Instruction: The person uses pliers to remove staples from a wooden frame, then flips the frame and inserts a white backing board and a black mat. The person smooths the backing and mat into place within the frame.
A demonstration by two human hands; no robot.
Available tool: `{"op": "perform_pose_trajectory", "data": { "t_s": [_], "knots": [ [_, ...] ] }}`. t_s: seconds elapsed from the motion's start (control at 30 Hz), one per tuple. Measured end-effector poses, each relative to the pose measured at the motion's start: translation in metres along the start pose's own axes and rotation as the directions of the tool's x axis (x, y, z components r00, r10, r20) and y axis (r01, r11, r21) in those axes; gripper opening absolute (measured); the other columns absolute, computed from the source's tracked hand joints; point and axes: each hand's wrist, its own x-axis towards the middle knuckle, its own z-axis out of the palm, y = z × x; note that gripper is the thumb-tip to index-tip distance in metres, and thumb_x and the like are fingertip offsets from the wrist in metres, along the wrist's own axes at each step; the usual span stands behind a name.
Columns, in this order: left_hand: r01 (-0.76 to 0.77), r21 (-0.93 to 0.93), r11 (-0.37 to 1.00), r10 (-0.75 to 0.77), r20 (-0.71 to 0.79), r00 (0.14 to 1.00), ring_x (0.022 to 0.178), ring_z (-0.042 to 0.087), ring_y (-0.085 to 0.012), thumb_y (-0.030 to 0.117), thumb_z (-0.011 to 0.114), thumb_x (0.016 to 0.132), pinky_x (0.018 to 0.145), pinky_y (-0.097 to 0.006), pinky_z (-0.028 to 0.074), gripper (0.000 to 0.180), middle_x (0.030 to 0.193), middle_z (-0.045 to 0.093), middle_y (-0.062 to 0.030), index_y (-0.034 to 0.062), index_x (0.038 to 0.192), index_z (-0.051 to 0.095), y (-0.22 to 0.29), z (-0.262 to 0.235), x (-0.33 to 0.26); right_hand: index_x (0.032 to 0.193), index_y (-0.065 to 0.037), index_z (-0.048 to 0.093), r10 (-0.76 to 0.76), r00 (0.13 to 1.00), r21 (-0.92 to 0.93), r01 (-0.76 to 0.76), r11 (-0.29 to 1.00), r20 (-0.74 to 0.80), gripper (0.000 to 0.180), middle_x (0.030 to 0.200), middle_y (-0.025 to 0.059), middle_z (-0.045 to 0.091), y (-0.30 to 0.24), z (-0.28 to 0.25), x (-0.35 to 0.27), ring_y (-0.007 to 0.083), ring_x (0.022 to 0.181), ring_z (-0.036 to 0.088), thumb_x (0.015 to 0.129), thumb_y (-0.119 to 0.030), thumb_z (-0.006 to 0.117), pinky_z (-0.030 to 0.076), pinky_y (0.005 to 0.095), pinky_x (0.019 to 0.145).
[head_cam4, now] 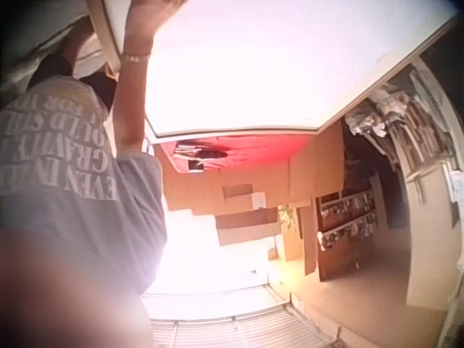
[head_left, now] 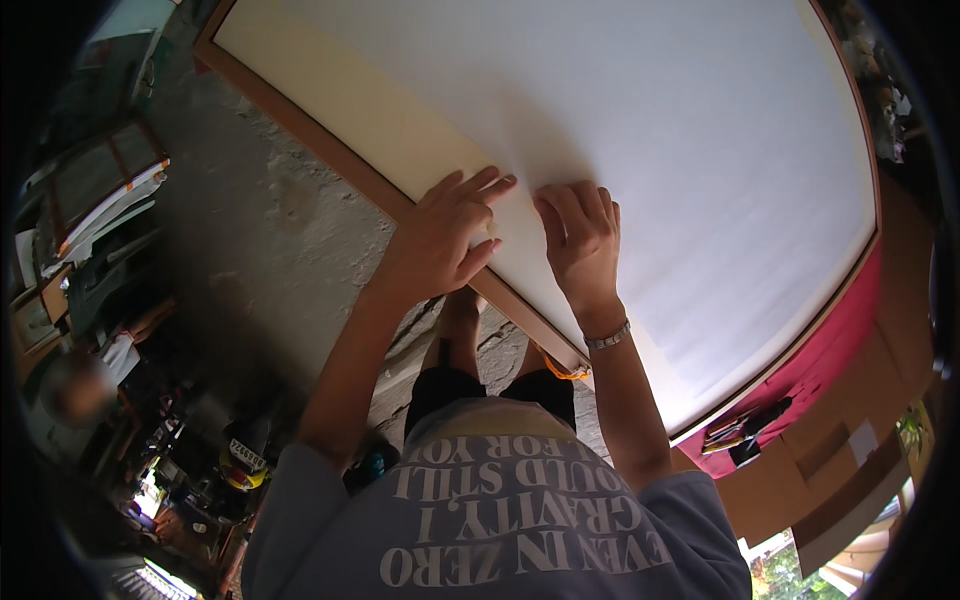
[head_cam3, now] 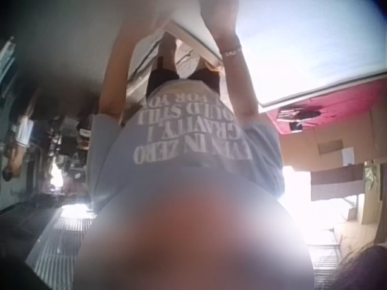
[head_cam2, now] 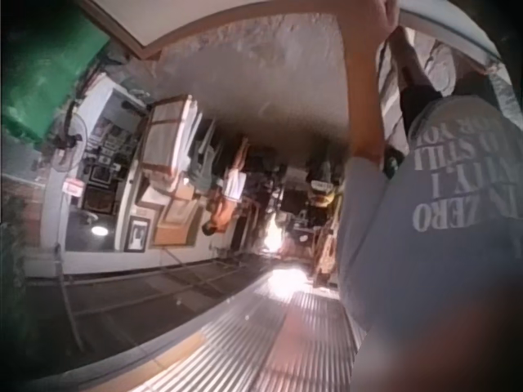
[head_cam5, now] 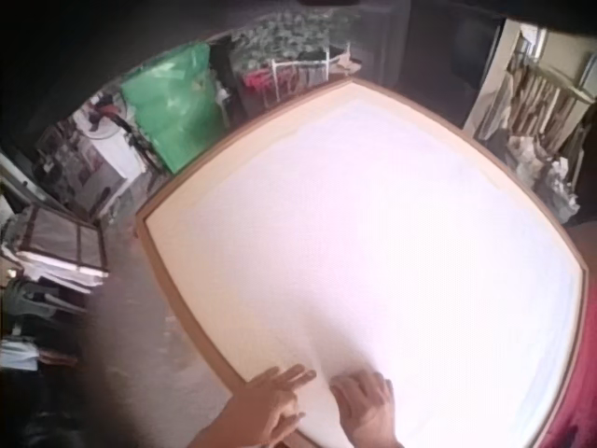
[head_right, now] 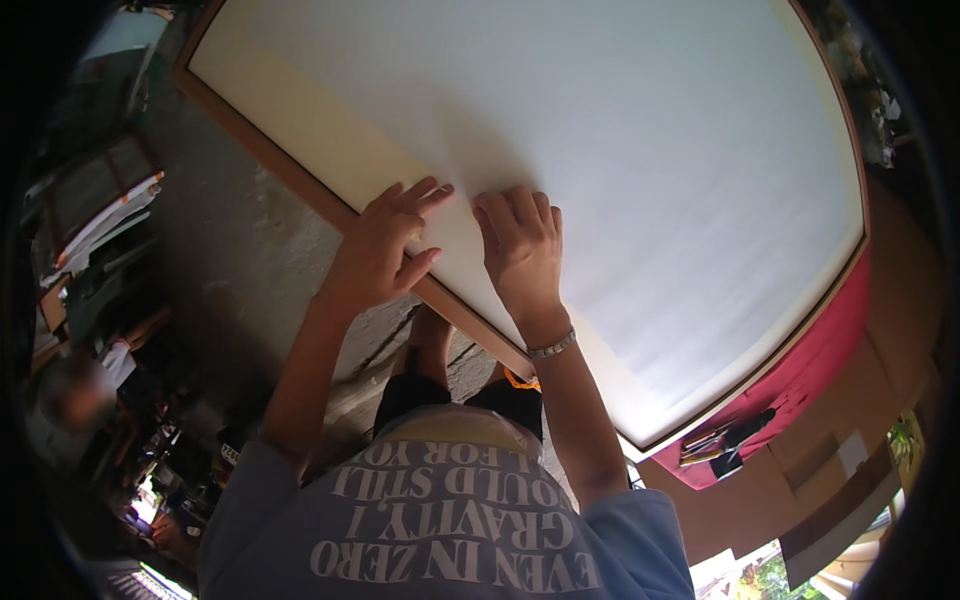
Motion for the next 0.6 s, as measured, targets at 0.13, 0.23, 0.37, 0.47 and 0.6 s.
{"op": "perform_pose_trajectory", "data": {
  "t_s": [0.13,0.23,0.37,0.47,0.6],
  "knots": [
    [-0.031,-0.015,0.999,0.030,-0.037,0.999,0.140,0.049,-0.0332,0.016,0.072,0.089,0.114,-0.055,0.038,0.024,0.151,0.053,-0.0105,0.0064,0.089,0.050,-0.007,0.007,-0.003,0.096,-0.010,0.070,-0.020,1.000,-0.044,0.020,0.999,0.001,0.011,0.090,0.0041,0.062,-0.003,0.000,-0.001,0.0256,0.082,0.059,0.086,-0.005,0.073,0.048,0.0388,0.075],
    [-0.044,0.031,0.999,0.045,-0.012,0.999,0.141,0.049,-0.0317,0.015,0.072,0.089,0.114,-0.054,0.038,0.023,0.152,0.053,-0.0088,0.0075,0.090,0.051,-0.009,0.010,-0.004,0.097,-0.010,0.070,-0.037,0.999,-0.057,0.035,0.998,-0.018,0.013,0.091,0.0039,0.061,-0.004,0.003,-0.003,0.0254,0.082,0.059,0.086,-0.005,0.073,0.048,0.0391,0.074],
    [-0.039,0.058,0.998,0.040,-0.014,0.999,0.141,0.049,-0.0301,0.015,0.072,0.089,0.114,-0.053,0.038,0.022,0.151,0.054,-0.0076,0.0091,0.093,0.051,-0.009,0.011,-0.005,0.097,-0.010,0.069,-0.036,0.999,-0.058,0.035,0.998,-0.015,0.014,0.091,0.0040,0.061,-0.003,0.006,-0.005,0.0253,0.081,0.058,0.085,-0.004,0.073,0.048,0.0394,0.073],
    [-0.041,0.080,0.996,0.043,-0.021,0.999,0.140,0.049,-0.0292,0.015,0.072,0.089,0.114,-0.052,0.038,0.023,0.150,0.055,-0.0068,0.0103,0.094,0.050,-0.009,0.013,-0.005,0.098,-0.010,0.069,-0.054,0.998,-0.074,0.053,0.996,-0.013,0.018,0.092,0.0047,0.061,-0.004,0.008,-0.006,0.0258,0.082,0.058,0.083,0.000,0.070,0.048,0.0398,0.073],
    [-0.036,0.102,0.994,0.040,-0.031,0.999,0.139,0.050,-0.0288,0.014,0.071,0.089,0.113,-0.052,0.038,0.023,0.149,0.056,-0.0061,0.0111,0.095,0.050,-0.009,0.014,-0.004,0.102,-0.008,0.066,-0.043,0.999,-0.103,0.046,0.994,0.031,0.023,0.094,0.0058,0.059,-0.007,0.007,-0.008,0.0268,0.084,0.057,0.082,0.004,0.065,0.048,0.0400,0.074]
  ]
}}
